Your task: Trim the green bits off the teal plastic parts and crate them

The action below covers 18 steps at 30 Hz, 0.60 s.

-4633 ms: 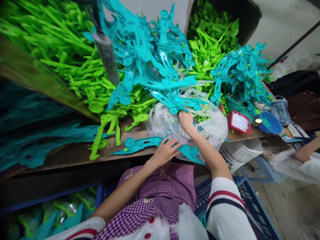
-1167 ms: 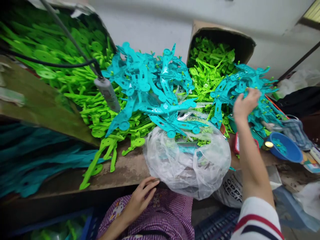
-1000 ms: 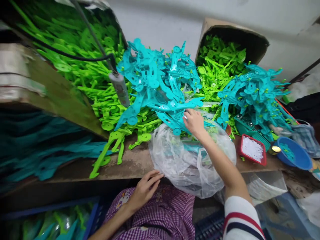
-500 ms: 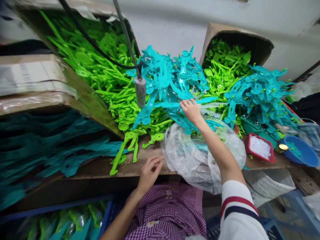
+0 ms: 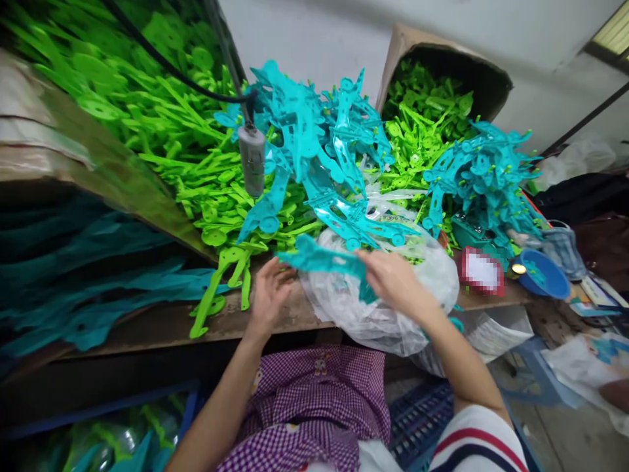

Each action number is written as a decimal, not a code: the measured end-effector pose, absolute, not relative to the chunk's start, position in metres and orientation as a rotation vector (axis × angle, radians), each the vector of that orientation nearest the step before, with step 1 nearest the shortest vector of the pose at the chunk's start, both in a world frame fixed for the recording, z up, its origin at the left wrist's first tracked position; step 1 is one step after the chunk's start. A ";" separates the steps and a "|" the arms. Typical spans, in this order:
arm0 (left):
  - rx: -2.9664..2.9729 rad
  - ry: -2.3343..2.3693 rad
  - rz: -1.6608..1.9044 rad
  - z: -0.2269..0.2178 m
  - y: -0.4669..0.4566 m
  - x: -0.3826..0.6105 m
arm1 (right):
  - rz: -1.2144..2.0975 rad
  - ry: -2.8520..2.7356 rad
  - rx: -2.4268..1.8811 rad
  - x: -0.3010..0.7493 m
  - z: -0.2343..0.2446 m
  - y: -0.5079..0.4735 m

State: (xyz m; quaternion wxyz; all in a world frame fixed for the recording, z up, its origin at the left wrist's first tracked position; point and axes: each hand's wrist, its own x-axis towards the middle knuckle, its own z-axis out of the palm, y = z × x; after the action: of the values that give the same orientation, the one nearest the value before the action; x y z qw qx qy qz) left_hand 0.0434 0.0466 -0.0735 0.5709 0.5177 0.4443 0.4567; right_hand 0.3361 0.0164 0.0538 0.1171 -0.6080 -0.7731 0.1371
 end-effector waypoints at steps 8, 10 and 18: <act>0.699 1.430 0.935 -0.119 -0.014 -0.013 | 1.380 -2.274 -1.294 0.315 -0.055 0.010; 0.778 1.464 0.811 -0.124 -0.014 -0.019 | 1.359 -2.258 -1.261 0.322 -0.062 0.018; 1.085 1.488 0.654 -0.129 -0.001 -0.012 | 0.527 -1.652 -2.256 0.353 -0.095 0.045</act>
State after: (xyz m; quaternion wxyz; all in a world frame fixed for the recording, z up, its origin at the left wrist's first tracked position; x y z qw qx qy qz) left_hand -0.0124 -0.0011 -0.1288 0.5592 0.4603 0.6312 0.2775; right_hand 0.3533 0.0453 -0.0948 0.1477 -0.7841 -0.5743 0.1831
